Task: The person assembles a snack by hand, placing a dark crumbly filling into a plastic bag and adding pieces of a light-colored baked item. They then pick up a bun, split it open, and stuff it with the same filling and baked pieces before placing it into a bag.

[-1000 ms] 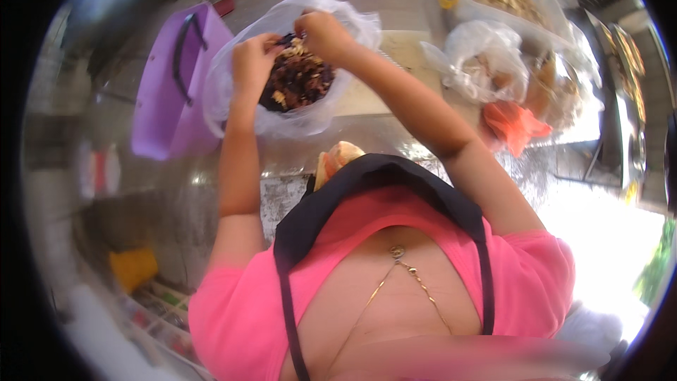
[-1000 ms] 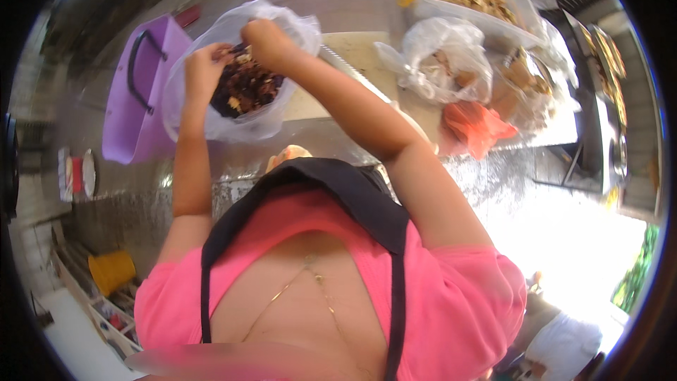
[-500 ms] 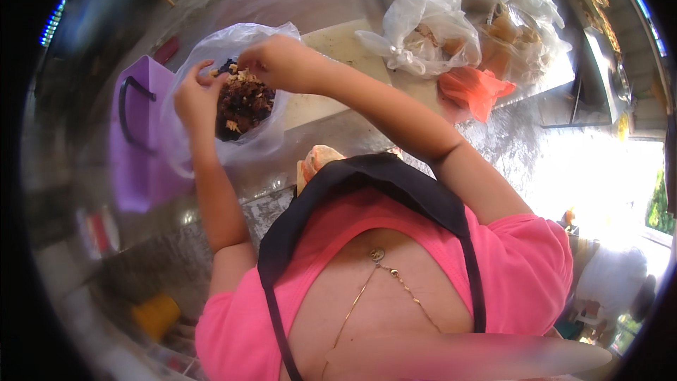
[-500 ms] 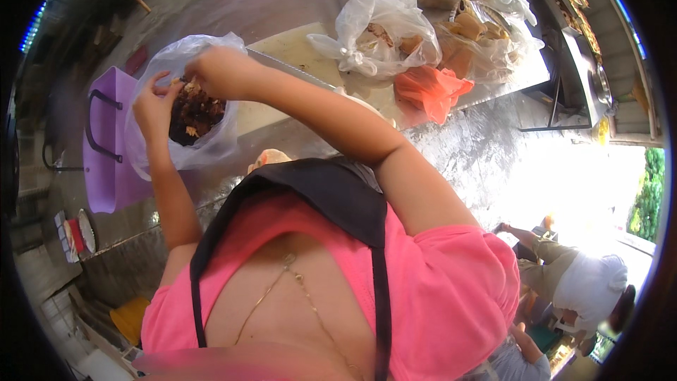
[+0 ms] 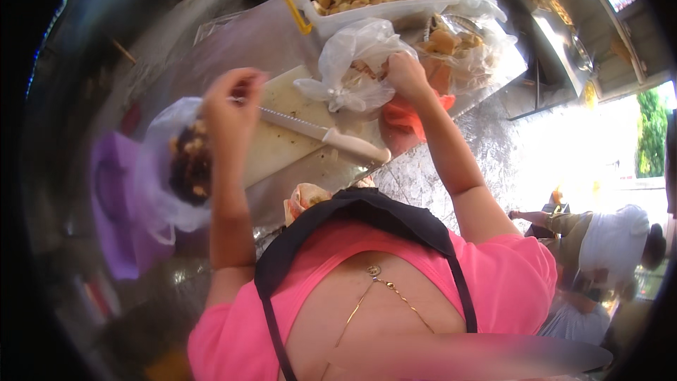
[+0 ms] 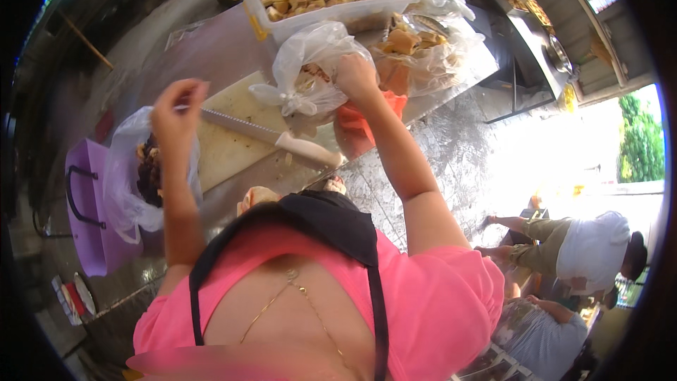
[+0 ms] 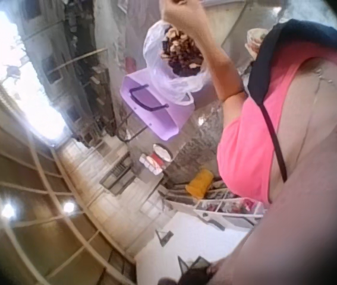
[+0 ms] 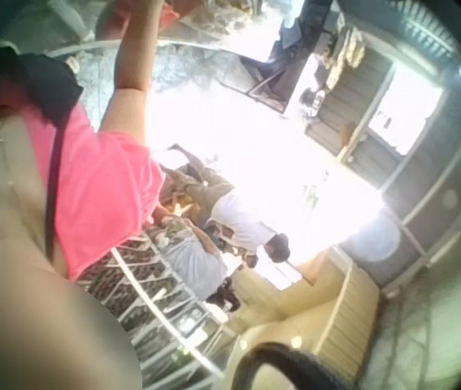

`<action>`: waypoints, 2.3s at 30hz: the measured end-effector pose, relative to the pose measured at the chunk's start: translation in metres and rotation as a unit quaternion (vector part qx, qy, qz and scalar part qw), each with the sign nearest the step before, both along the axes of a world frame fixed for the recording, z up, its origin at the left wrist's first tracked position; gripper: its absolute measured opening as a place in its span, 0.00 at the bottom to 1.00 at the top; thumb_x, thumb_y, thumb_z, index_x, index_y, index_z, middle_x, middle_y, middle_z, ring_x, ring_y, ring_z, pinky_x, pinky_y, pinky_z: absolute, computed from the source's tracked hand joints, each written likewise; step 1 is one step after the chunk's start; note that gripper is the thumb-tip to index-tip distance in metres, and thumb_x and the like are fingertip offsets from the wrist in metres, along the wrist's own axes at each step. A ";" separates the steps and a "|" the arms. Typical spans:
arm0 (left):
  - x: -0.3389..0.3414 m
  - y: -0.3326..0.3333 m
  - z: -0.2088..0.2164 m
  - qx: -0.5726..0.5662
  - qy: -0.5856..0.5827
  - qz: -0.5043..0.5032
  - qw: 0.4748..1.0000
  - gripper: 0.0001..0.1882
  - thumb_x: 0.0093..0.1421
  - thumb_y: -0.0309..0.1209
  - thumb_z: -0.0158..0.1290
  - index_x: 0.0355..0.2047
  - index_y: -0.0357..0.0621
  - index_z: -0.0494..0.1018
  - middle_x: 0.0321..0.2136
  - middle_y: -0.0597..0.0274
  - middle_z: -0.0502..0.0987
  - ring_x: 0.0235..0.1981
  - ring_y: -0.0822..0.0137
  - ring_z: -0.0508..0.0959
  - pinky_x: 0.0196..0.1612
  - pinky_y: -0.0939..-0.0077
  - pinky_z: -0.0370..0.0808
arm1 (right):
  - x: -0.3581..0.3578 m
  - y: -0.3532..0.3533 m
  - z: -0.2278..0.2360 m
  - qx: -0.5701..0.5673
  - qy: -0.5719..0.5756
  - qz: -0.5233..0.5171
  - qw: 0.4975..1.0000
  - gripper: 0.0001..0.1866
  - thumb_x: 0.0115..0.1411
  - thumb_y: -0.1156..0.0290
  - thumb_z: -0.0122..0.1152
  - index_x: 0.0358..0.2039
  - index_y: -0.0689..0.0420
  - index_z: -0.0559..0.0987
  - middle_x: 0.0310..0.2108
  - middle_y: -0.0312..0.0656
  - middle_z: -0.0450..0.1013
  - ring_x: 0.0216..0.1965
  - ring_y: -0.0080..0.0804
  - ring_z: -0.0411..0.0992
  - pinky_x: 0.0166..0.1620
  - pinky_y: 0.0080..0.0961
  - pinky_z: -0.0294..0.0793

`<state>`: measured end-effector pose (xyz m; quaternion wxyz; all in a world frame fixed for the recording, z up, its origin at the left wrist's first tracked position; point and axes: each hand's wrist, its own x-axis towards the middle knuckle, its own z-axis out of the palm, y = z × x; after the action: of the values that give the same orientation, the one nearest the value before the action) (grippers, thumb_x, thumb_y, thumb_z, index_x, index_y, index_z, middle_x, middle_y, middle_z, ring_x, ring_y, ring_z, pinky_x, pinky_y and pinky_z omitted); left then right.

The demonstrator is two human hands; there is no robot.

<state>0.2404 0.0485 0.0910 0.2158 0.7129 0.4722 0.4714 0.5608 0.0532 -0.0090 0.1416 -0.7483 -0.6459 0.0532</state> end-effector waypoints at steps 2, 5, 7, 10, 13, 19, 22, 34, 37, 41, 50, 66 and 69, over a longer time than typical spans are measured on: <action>0.056 0.014 -0.020 -0.032 0.028 -0.146 0.988 0.08 0.53 0.29 0.58 0.32 0.39 0.78 0.25 0.62 0.79 0.26 0.75 0.76 0.32 0.81 0.73 | 0.005 0.008 -0.010 -0.007 -0.025 -0.010 1.000 0.11 0.46 0.71 0.55 0.27 0.62 0.81 0.33 0.55 0.75 0.36 0.51 0.75 0.39 0.39 0.74; 0.137 0.034 -0.062 -0.152 0.090 -0.270 0.946 0.10 0.53 0.29 0.58 0.35 0.38 0.78 0.24 0.59 0.79 0.25 0.74 0.76 0.31 0.80 0.73 | 0.013 0.016 -0.017 -0.071 -0.087 -0.029 0.993 0.16 0.47 0.66 0.58 0.37 0.58 0.78 0.40 0.49 0.75 0.43 0.47 0.73 0.44 0.41 0.72; 0.179 0.049 -0.089 -0.215 0.103 -0.270 0.933 0.12 0.53 0.28 0.56 0.39 0.39 0.77 0.24 0.56 0.79 0.24 0.71 0.77 0.31 0.78 0.74 | 0.019 0.016 -0.019 -0.077 -0.093 -0.034 0.992 0.20 0.46 0.63 0.60 0.41 0.56 0.76 0.42 0.48 0.73 0.47 0.45 0.70 0.47 0.43 0.69; 0.214 0.067 -0.121 -0.219 0.152 -0.215 0.940 0.15 0.54 0.28 0.55 0.43 0.42 0.75 0.28 0.52 0.79 0.29 0.62 0.80 0.35 0.70 0.75 | 0.027 0.013 -0.025 -0.069 -0.069 -0.036 0.995 0.27 0.42 0.61 0.64 0.44 0.55 0.74 0.47 0.47 0.70 0.52 0.41 0.66 0.51 0.47 0.65; 0.222 0.070 -0.141 -0.164 0.153 -0.175 0.959 0.17 0.54 0.30 0.50 0.45 0.45 0.74 0.38 0.46 0.77 0.42 0.49 0.76 0.47 0.60 0.71 | 0.038 0.003 -0.031 -0.057 -0.062 0.003 0.996 0.32 0.36 0.59 0.67 0.46 0.54 0.73 0.50 0.43 0.67 0.53 0.41 0.65 0.51 0.44 0.64; 0.209 0.072 -0.136 -0.185 0.154 -0.152 0.959 0.19 0.59 0.39 0.50 0.49 0.45 0.71 0.39 0.51 0.78 0.41 0.53 0.77 0.43 0.64 0.74 | 0.047 -0.012 -0.018 0.050 0.135 0.112 0.983 0.36 0.35 0.62 0.67 0.49 0.55 0.71 0.47 0.45 0.67 0.50 0.46 0.66 0.50 0.40 0.66; 0.198 0.070 -0.119 -0.485 -0.158 -0.242 0.825 0.23 0.61 0.42 0.51 0.52 0.42 0.67 0.41 0.57 0.77 0.39 0.62 0.79 0.41 0.70 0.77 | 0.039 -0.016 0.005 0.133 0.249 0.168 0.945 0.32 0.38 0.72 0.66 0.48 0.57 0.72 0.46 0.46 0.68 0.48 0.46 0.68 0.48 0.35 0.69; 0.124 0.032 -0.081 -0.295 -0.390 -0.273 0.828 0.26 0.51 0.24 0.61 0.50 0.34 0.65 0.41 0.56 0.74 0.41 0.69 0.77 0.45 0.79 0.76 | -0.030 -0.019 0.043 0.148 0.593 0.109 0.783 0.17 0.50 0.81 0.65 0.42 0.64 0.74 0.39 0.38 0.73 0.40 0.23 0.72 0.44 0.20 0.73; 0.116 0.026 -0.081 -0.278 -0.416 -0.260 0.826 0.26 0.50 0.24 0.62 0.49 0.34 0.65 0.41 0.56 0.74 0.41 0.69 0.77 0.45 0.80 0.75 | -0.044 -0.019 0.041 0.212 0.541 0.105 0.807 0.10 0.50 0.79 0.65 0.35 0.65 0.78 0.39 0.39 0.73 0.36 0.22 0.72 0.39 0.17 0.73; 0.107 0.020 -0.083 -0.243 -0.399 -0.200 0.861 0.27 0.49 0.25 0.64 0.48 0.34 0.66 0.41 0.55 0.74 0.41 0.70 0.77 0.43 0.81 0.75 | -0.061 -0.020 0.042 0.239 0.541 0.105 0.799 0.06 0.50 0.84 0.62 0.30 0.65 0.78 0.37 0.40 0.72 0.38 0.22 0.71 0.42 0.19 0.72; 0.091 0.014 -0.083 -0.175 -0.375 -0.123 0.902 0.24 0.51 0.23 0.60 0.46 0.37 0.64 0.44 0.56 0.70 0.45 0.67 0.75 0.46 0.77 0.74 | -0.107 -0.050 0.045 0.237 0.449 0.191 0.840 0.07 0.48 0.87 0.61 0.29 0.65 0.76 0.36 0.40 0.72 0.39 0.25 0.70 0.45 0.19 0.68; 0.036 0.003 -0.077 -0.407 -0.536 -0.366 0.643 0.31 0.55 0.17 0.48 0.59 0.43 0.54 0.53 0.55 0.63 0.51 0.62 0.70 0.52 0.69 0.72 | -0.096 -0.023 0.058 0.134 0.820 0.093 0.549 0.04 0.62 0.74 0.51 0.38 0.57 0.70 0.34 0.36 0.71 0.37 0.24 0.72 0.42 0.22 0.73; 0.035 0.004 -0.084 -0.381 -0.496 -0.351 0.697 0.32 0.55 0.18 0.51 0.59 0.49 0.55 0.50 0.58 0.66 0.48 0.66 0.72 0.46 0.75 0.73 | -0.102 -0.026 0.058 0.113 0.805 0.094 0.574 0.05 0.62 0.73 0.52 0.39 0.56 0.70 0.32 0.36 0.72 0.35 0.25 0.73 0.39 0.20 0.73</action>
<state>0.2757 0.0526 0.0071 0.8220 0.3465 0.1514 0.4259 0.4592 0.0277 0.0493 0.6811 -0.3100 -0.3337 0.5733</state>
